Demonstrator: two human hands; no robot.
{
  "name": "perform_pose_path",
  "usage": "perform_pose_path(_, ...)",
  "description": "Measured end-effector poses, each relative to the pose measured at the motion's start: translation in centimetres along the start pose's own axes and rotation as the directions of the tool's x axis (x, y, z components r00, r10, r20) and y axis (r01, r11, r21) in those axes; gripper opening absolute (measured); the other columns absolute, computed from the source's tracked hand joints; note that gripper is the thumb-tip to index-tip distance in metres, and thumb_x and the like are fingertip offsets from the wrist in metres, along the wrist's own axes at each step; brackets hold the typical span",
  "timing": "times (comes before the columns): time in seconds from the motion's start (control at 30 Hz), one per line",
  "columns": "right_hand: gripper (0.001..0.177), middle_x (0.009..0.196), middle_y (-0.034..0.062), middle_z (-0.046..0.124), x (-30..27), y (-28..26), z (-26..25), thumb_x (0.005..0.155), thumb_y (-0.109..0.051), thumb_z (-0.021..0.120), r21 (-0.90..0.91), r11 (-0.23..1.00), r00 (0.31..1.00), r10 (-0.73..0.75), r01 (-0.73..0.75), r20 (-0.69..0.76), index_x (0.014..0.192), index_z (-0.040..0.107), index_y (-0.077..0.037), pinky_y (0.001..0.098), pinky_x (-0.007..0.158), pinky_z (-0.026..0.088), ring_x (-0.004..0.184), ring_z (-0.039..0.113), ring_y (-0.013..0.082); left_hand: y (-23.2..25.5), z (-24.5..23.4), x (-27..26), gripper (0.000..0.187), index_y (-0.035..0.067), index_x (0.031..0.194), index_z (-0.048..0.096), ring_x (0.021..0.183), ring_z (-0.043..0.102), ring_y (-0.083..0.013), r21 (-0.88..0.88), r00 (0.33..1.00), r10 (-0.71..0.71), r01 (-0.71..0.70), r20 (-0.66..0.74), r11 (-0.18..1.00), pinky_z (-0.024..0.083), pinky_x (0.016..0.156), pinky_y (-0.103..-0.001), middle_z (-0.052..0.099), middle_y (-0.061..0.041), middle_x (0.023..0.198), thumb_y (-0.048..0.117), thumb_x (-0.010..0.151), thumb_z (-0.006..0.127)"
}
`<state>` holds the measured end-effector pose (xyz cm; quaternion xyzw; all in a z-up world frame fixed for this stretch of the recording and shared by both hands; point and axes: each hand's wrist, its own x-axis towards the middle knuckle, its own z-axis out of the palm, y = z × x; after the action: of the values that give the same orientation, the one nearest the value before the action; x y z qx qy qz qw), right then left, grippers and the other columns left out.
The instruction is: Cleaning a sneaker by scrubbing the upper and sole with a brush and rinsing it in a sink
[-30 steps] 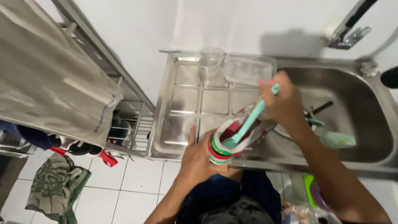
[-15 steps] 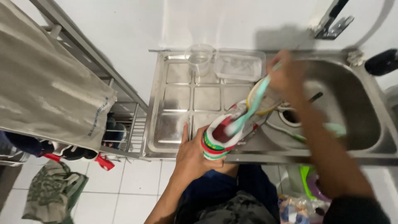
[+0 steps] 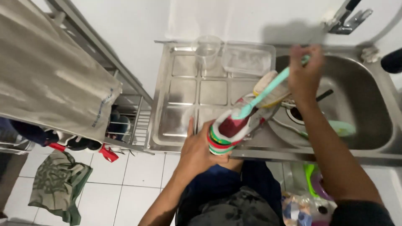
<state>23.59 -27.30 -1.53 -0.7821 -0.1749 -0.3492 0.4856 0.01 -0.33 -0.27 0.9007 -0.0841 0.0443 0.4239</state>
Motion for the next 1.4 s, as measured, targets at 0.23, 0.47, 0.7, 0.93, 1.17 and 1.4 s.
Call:
perform_pose_path(0.23, 0.012, 0.097, 0.0238, 0.048, -2.3, 0.8, 1.1, 0.105, 0.006, 0.06, 0.164, 0.954, 0.966, -0.257, 0.249, 0.028, 0.107, 0.049, 0.005, 0.0465, 0.091, 0.04, 0.087, 0.051, 0.0402, -0.6, 0.5, -0.7, 0.091, 0.004, 0.133, 0.051, 0.109, 0.071, -0.0423, 0.049, 1.0, 0.005, -0.006, 0.005, 0.999, 0.007, 0.124, -0.061, 0.074, -0.025, 0.114, 0.042, 0.059, 0.087)
perform_pose_path(0.47, 0.021, 0.08, 0.0104, 0.055, -1.3, -3.9, 0.8, 0.112, -0.009, 0.067, 0.109, 0.993, 0.996, -0.06, 0.052, 0.068, 0.1, 0.051, -0.003, 0.0323, 0.073, 0.046, 0.073, 0.059, 0.0232, 0.0, 0.2, 0.2, 0.095, 0.004, 0.132, 0.049, 0.108, 0.072, -0.0409, 0.055, 1.0, -0.007, 0.006, 0.011, 0.998, 0.005, 0.126, -0.06, 0.075, -0.024, 0.112, 0.044, 0.056, 0.087)
perform_pose_path(0.7, 0.026, 0.068, 0.0101, 0.049, -4.8, -7.1, 1.5, 0.106, -0.01, 0.069, 0.129, 0.991, 0.996, 0.035, -0.046, 0.086, 0.089, 0.05, -0.005, 0.0336, 0.059, 0.042, 0.059, 0.051, 0.0227, 0.2, 0.2, -0.3, 0.095, 0.003, 0.132, 0.05, 0.105, 0.072, -0.0423, 0.088, 0.999, 0.024, -0.022, -0.026, 0.996, 0.002, 0.125, -0.061, 0.076, -0.024, 0.111, 0.044, 0.055, 0.089)
perform_pose_path(0.93, 0.02, 0.088, 0.0153, 0.048, -2.5, -2.7, 0.4, 0.112, -0.007, 0.065, -0.014, 0.99, 0.986, -0.141, 0.143, 0.085, 0.099, 0.051, -0.003, 0.0373, 0.079, 0.043, 0.075, 0.052, 0.0321, 1.2, 0.1, -0.2, 0.093, 0.005, 0.133, 0.05, 0.105, 0.073, -0.04, 0.069, 0.999, -0.048, 0.049, -0.018, 0.996, 0.002, 0.127, -0.06, 0.076, -0.022, 0.11, 0.047, 0.057, 0.085)
perform_pose_path(1.17, 0.025, 0.075, 0.0098, 0.052, -1.7, -1.7, 1.5, 0.109, -0.018, 0.075, 0.013, 0.993, 0.969, 0.113, -0.119, 0.218, 0.099, 0.054, -0.009, 0.0357, 0.065, 0.043, 0.066, 0.055, 0.025, 0.9, 0.1, -0.4, 0.093, 0.007, 0.133, 0.051, 0.107, 0.073, -0.0376, 0.04, 0.998, -0.05, 0.051, -0.037, 0.998, 0.003, 0.127, -0.059, 0.077, -0.021, 0.112, 0.047, 0.056, 0.085)
perform_pose_path(1.4, 0.043, 0.094, 0.0181, 0.071, 1.7, -0.5, -1.5, 0.099, -0.062, 0.069, -0.616, 0.768, 0.836, 0.447, -0.176, 0.319, 0.101, 0.063, -0.02, 0.0539, 0.088, 0.049, 0.099, 0.069, 0.044, 1.2, 0.7, -0.8, 0.086, 0.005, 0.13, 0.055, 0.102, 0.074, -0.0386, 0.042, 0.994, -0.041, 0.045, -0.099, 0.998, 0.004, 0.126, -0.061, 0.078, -0.021, 0.106, 0.042, 0.059, 0.084)
